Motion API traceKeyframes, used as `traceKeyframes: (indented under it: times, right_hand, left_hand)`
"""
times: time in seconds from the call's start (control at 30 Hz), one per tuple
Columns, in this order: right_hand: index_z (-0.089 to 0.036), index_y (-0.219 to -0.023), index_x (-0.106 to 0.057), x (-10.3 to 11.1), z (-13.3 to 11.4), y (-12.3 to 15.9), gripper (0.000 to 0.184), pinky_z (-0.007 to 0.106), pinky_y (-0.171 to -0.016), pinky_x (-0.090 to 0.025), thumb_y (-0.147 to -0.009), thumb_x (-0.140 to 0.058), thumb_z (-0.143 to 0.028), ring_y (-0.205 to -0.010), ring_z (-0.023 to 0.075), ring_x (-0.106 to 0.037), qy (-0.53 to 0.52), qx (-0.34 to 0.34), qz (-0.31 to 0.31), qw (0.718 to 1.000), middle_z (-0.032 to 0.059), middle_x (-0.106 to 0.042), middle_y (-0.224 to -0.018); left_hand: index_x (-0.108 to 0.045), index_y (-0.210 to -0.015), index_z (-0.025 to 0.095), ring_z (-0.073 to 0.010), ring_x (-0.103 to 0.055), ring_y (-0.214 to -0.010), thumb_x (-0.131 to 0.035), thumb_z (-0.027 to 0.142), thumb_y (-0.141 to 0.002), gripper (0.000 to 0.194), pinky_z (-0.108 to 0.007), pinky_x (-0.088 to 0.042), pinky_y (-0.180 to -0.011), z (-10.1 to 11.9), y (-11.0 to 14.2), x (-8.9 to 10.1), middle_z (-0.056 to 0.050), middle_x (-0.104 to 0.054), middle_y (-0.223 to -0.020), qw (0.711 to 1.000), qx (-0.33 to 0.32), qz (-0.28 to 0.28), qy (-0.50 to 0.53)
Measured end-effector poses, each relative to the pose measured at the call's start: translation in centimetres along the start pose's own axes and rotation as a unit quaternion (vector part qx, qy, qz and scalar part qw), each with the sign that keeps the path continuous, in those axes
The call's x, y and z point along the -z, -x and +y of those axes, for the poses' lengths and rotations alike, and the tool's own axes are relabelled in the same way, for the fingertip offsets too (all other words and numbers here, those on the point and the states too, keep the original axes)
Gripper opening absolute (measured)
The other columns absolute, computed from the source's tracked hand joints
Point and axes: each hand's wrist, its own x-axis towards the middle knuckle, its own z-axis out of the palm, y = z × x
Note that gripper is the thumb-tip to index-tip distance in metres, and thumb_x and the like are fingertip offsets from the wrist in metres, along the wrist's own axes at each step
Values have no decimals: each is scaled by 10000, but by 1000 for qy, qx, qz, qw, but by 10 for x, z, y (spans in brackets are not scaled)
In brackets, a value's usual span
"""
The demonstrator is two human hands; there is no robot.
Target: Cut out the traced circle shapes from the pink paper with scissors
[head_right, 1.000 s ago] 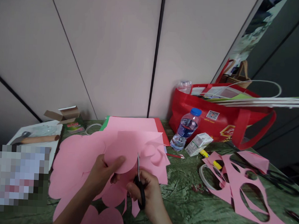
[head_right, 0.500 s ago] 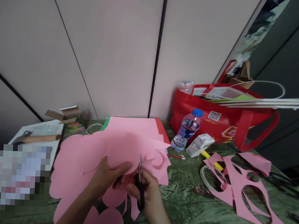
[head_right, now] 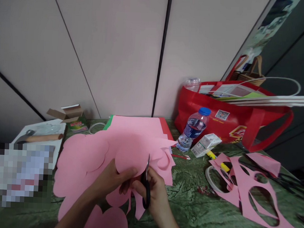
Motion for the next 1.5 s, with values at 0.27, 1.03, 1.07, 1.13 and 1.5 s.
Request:
traceKeyframes:
  times: [0.27, 1.03, 1.07, 1.13, 1.5]
  right_hand:
    - [-173, -677, -558, 0, -5, 1, 332, 236, -471, -366, -634, -683, -478, -471, 123, -409, 16, -11, 8, 1000, -31, -508, -536]
    - [-202, -714, -512, -4, 5, -2, 242, 275, -538, -405, -707, -689, -368, -542, 165, -537, -99, 29, -71, 992, -26, -564, -577]
    - [-205, -706, -506, -4, 4, -2, 253, 277, -532, -406, -704, -689, -379, -543, 170, -545, -99, 28, -72, 992, -27, -565, -572]
    - [-210, -706, -499, -5, 5, -2, 276, 281, -522, -406, -690, -692, -406, -548, 180, -556, -98, 29, -68, 992, -29, -564, -560]
    - [-199, -736, -527, -3, 3, -2, 284, 284, -530, -398, -687, -690, -427, -547, 171, -531, -86, 30, -70, 993, -22, -556, -599]
  left_hand:
    - [-600, -572, 130, -116, -506, -382, -517, 392, -794, 353, -229, -405, -427, -2, 0, 6, -18, -563, -446, 997, 1, -47, 58]
    - [-613, -557, 96, -134, -521, -373, -455, 408, -833, 446, -259, -427, -411, 1, -3, 1, -43, -561, -432, 995, 11, -16, 100]
    - [-618, -563, 94, -136, -524, -376, -447, 410, -836, 452, -261, -428, -413, 1, -3, 1, -45, -565, -437, 994, 12, -20, 102]
    - [-624, -572, 94, -137, -525, -380, -434, 412, -843, 459, -264, -429, -415, 2, -2, 0, -46, -567, -441, 994, 12, -26, 107]
    - [-595, -529, 115, -131, -515, -360, -439, 437, -839, 473, -256, -428, -415, 1, -2, 2, -39, -566, -418, 998, 8, -15, 57]
